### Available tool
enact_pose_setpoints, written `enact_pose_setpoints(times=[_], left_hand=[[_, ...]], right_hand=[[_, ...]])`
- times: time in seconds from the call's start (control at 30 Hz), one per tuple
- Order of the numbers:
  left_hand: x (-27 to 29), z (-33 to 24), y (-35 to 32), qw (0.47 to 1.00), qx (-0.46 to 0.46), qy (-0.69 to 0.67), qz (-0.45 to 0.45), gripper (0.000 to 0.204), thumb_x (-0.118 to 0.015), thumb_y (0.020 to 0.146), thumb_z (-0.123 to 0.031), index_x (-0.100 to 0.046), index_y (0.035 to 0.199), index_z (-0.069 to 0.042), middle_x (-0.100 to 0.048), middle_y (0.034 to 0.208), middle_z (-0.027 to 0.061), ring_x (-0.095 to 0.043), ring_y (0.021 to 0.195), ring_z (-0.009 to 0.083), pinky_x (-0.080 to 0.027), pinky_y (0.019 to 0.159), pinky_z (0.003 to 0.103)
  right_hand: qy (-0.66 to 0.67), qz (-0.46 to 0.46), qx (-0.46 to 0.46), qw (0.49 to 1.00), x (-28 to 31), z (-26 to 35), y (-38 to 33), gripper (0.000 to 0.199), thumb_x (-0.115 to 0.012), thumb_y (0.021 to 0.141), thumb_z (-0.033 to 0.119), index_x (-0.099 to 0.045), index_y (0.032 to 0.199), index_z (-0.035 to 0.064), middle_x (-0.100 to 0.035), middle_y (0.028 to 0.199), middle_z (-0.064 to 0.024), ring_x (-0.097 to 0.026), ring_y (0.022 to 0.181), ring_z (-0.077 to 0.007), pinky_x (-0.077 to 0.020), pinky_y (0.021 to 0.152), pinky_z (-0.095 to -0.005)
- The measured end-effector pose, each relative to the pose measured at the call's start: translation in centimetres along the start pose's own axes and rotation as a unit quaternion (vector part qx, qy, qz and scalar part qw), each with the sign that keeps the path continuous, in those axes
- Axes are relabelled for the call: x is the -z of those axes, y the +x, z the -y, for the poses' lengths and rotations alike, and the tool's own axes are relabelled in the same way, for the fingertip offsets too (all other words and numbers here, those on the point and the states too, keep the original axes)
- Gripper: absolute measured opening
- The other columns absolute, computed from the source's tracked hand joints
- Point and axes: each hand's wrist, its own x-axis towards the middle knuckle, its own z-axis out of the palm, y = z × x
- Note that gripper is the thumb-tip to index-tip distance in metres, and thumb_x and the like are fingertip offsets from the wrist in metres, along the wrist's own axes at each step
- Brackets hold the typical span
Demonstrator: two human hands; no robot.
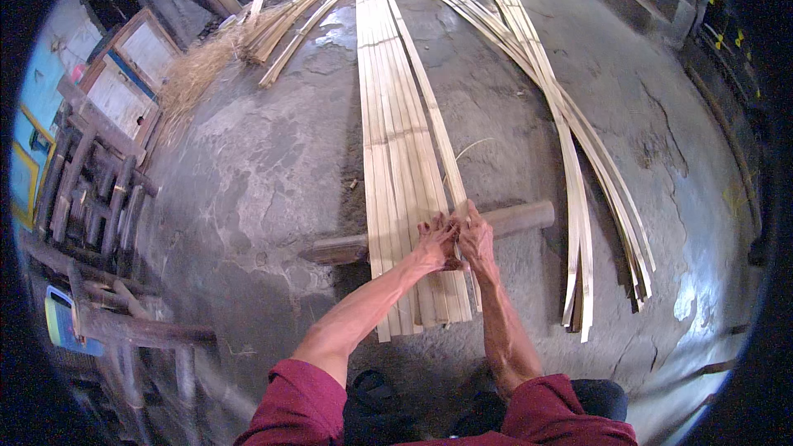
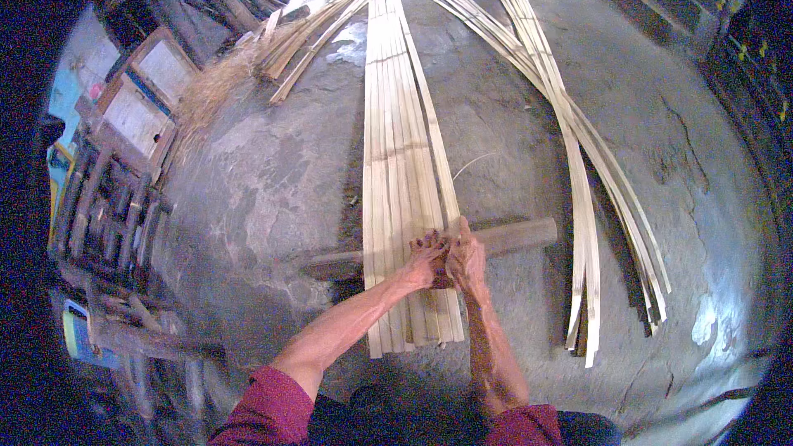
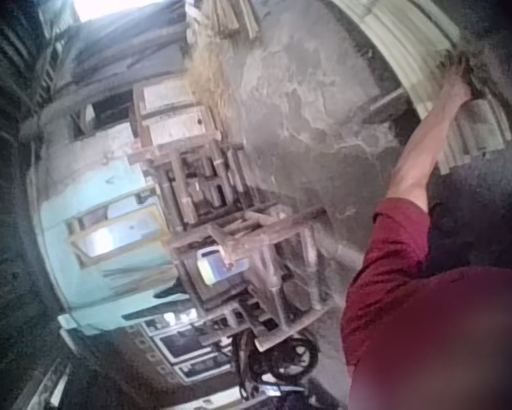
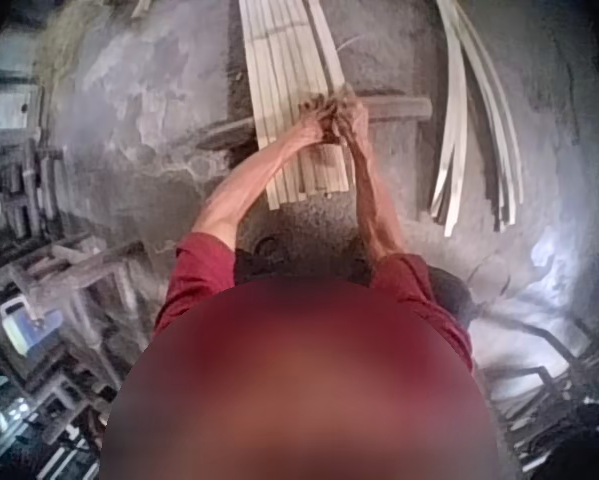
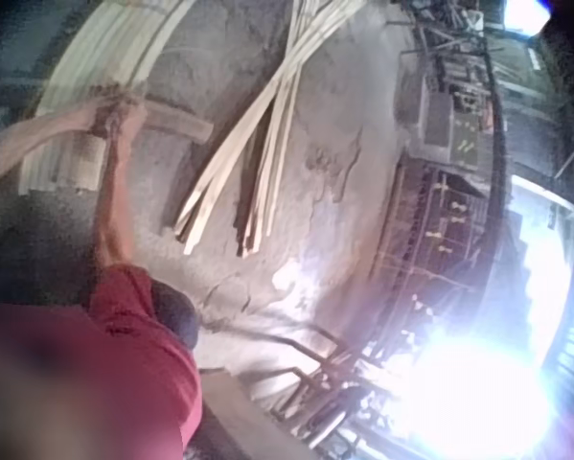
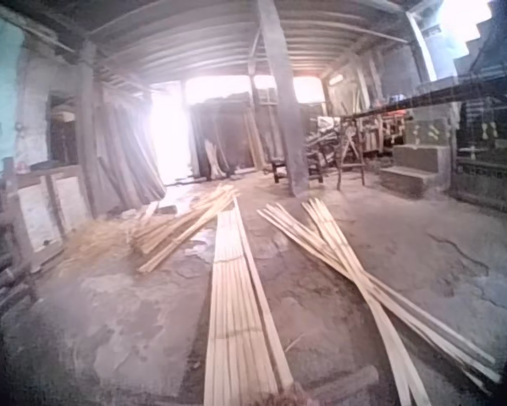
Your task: The person sits on the floor and arranges thin bamboo strips into a neat stack. They pick up strips from a pile, align them, and place them on a wooden support. The person occasionally stands to gather more strips and then resumes arranging them.
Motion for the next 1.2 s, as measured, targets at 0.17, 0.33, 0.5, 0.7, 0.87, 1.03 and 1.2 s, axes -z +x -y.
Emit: enact_pose_setpoints(times=[0.17,0.33,0.5,0.7,0.87,1.03,1.2], left_hand=[[-1.6,0.9,0.6,0.991,0.009,-0.022,0.129,0.097,-0.059,0.052,-0.062,-0.028,0.126,-0.008,-0.02,0.134,0.0134,-0.013,0.124,0.0331,-0.022,0.086,0.058],[-1.6,2.1,-0.2,0.993,-0.019,-0.074,0.089,0.078,-0.059,0.065,-0.046,-0.028,0.126,-0.008,-0.017,0.135,0.0153,-0.016,0.123,0.0327,-0.022,0.089,0.054],[-0.5,2.4,0.1,0.989,-0.02,-0.047,0.137,0.078,-0.057,0.068,-0.048,-0.025,0.128,-0.01,-0.013,0.136,0.0161,-0.014,0.123,0.0361,-0.018,0.092,0.057],[3.3,1.9,0.1,0.972,-0.027,-0.115,0.203,0.085,-0.055,0.065,-0.058,-0.023,0.131,-0.014,-0.01,0.138,0.0176,-0.006,0.125,0.0416,-0.014,0.093,0.063],[3.6,1.2,0.2,0.974,-0.014,-0.076,0.215,0.092,-0.061,0.062,-0.055,-0.02,0.131,-0.011,-0.01,0.137,0.018,-0.009,0.125,0.0411,-0.018,0.093,0.062],[3.0,1.0,-0.6,0.988,0.015,-0.121,0.098,0.11,-0.066,0.051,-0.06,-0.016,0.131,-0.003,-0.006,0.138,0.0176,-0.014,0.124,0.0357,-0.025,0.09,0.055],[2.9,0.9,-1.3,0.986,0.034,-0.159,0.033,0.111,-0.07,0.048,-0.055,-0.018,0.128,0.001,-0.009,0.137,0.0171,-0.016,0.123,0.0352,-0.024,0.091,0.052]], right_hand=[[0.011,0.029,-0.028,0.999,-1.1,-0.3,0.0,0.046,-0.049,0.079,0.023,-0.041,0.117,-0.0016,-0.055,0.092,-0.0279,-0.054,0.086,-0.0396,-0.0432,0.072,-0.0427],[-0.026,0.048,-0.032,0.998,-0.9,0.1,-0.4,0.046,-0.051,0.078,0.023,-0.042,0.117,0.0,-0.055,0.091,-0.0282,-0.054,0.087,-0.039,-0.044,0.071,-0.0417],[-0.028,0.042,-0.041,0.998,-1.0,-0.1,-0.6,0.047,-0.051,0.078,0.024,-0.042,0.118,0.0022,-0.055,0.089,-0.0276,-0.054,0.086,-0.0393,-0.0444,0.07,-0.0412],[-0.069,0.003,0.002,0.998,-1.1,-1.3,-0.6,0.048,-0.054,0.075,0.024,-0.042,0.119,0.007,-0.058,0.079,-0.0251,-0.056,0.077,-0.0399,-0.0456,0.065,-0.044],[0.073,0.054,-0.008,0.996,-0.8,-1.6,-1.0,0.048,-0.056,0.075,0.024,-0.046,0.116,0.0017,-0.057,0.088,-0.0263,-0.057,0.084,-0.0354,-0.0447,0.07,-0.0383],[-0.023,0.042,-0.027,0.998,-0.3,-1.3,-0.8,0.049,-0.058,0.075,0.024,-0.046,0.116,0.0001,-0.058,0.088,-0.0252,-0.059,0.083,-0.0318,-0.0452,0.07,-0.0356],[0.046,0.002,0.009,0.999,0.0,0.2,-1.1,0.05,-0.058,0.076,0.025,-0.044,0.117,-0.0008,-0.058,0.088,-0.025,-0.059,0.083,-0.0305,-0.0452,0.069,-0.0355]])
